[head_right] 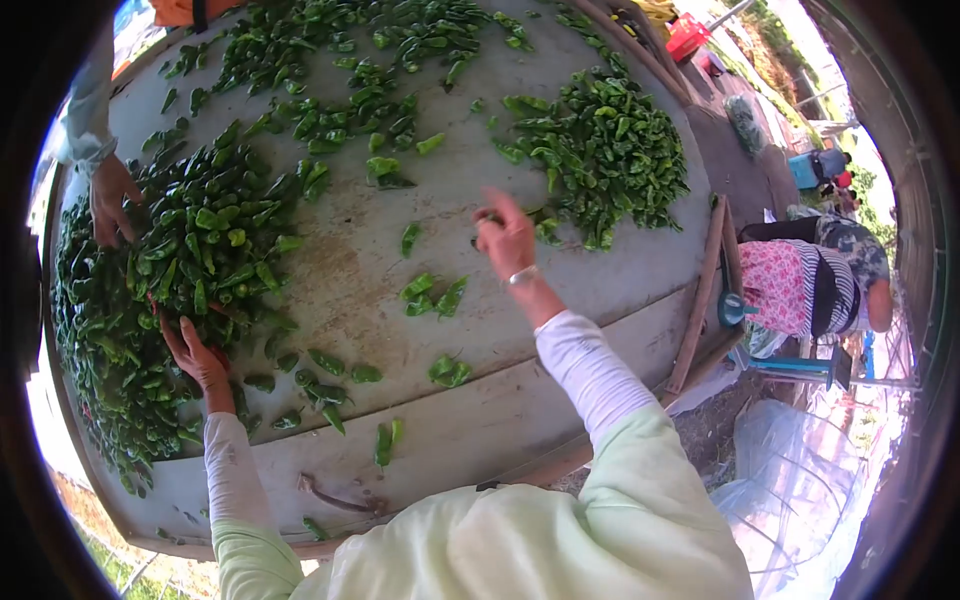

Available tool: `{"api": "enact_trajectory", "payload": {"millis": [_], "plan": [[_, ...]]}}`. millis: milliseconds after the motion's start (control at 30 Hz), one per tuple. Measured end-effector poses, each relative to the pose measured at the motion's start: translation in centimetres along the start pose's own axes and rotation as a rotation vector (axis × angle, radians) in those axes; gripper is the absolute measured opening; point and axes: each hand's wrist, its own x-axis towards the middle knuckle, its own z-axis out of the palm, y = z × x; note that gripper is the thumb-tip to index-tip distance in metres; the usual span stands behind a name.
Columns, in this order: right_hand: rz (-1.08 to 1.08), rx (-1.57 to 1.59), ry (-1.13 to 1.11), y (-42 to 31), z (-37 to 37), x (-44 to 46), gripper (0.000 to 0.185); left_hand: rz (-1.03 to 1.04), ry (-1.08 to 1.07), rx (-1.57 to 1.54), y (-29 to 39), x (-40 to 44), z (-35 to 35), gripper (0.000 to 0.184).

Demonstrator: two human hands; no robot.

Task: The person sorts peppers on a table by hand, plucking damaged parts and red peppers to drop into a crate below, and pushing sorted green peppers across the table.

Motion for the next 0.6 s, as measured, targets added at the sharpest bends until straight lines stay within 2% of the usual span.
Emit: {"api": "enact_trajectory", "payload": {"millis": [67, 100, 167, 200, 267, 300, 333, 367, 400, 433, 467, 533, 600], "plan": [[0.157, 0.231, -0.44, 0.1, 2.3, -6.1, 0.049, 0.029, 0.014, 0.053, 0.1, 0.1, -0.2, 0.065], [0.164, 0.191, -0.625, 0.3, 3.4, -8.5, 0.051, 0.035, 0.003, 0.046, -0.1, 0.3, -0.5, 0.065], [0.246, 0.128, -0.883, 1.1, 4.4, -11.0, 0.052, 0.045, 0.012, 0.091, -0.7, 0.5, -0.7, 0.064], [0.24, 0.134, -0.876, 1.9, 4.0, -10.7, 0.052, 0.052, 0.005, 0.089, -0.4, 0.5, -0.3, 0.064], [0.181, 0.057, -0.578, 3.4, 3.2, -8.3, 0.052, -0.004, 0.027, -0.001, 0.4, 0.2, 0.2, 0.063], [0.256, 0.12, -0.365, 3.1, 2.2, -6.8, 0.052, -0.005, -0.005, 0.006, 0.4, 0.2, 0.3, 0.063], [0.135, -0.023, -0.107, 4.5, 1.4, -4.8, 0.049, -0.003, -0.019, 0.034, 0.1, 0.5, -0.2, 0.063], [-0.098, -0.355, 0.118, 6.5, 0.2, -2.8, 0.046, -0.062, 0.013, -0.085, 0.9, 0.0, 0.4, 0.064], [-0.205, -0.426, 0.273, 7.1, -0.3, -2.1, 0.045, -0.018, 0.043, 0.071, 0.5, 0.2, 0.1, 0.064], [-0.114, -0.471, 0.276, 6.4, -0.5, -2.5, 0.044, 0.078, 0.028, 0.118, 0.1, 0.2, 0.0, 0.061], [-0.328, -0.569, 0.262, 7.4, -0.7, -3.0, 0.042, 0.094, -0.021, 0.329, 0.3, 0.2, -0.5, 0.058], [-0.47, -0.66, 0.162, 7.0, -0.4, -4.7, 0.04, 0.085, -0.071, 0.381, 1.5, -2.0, 0.3, 0.057], [-0.49, -0.632, 0.187, 7.3, -0.3, -4.3, 0.039, 0.09, -0.256, 0.442, 2.5, -4.7, 0.1, 0.059]]}}
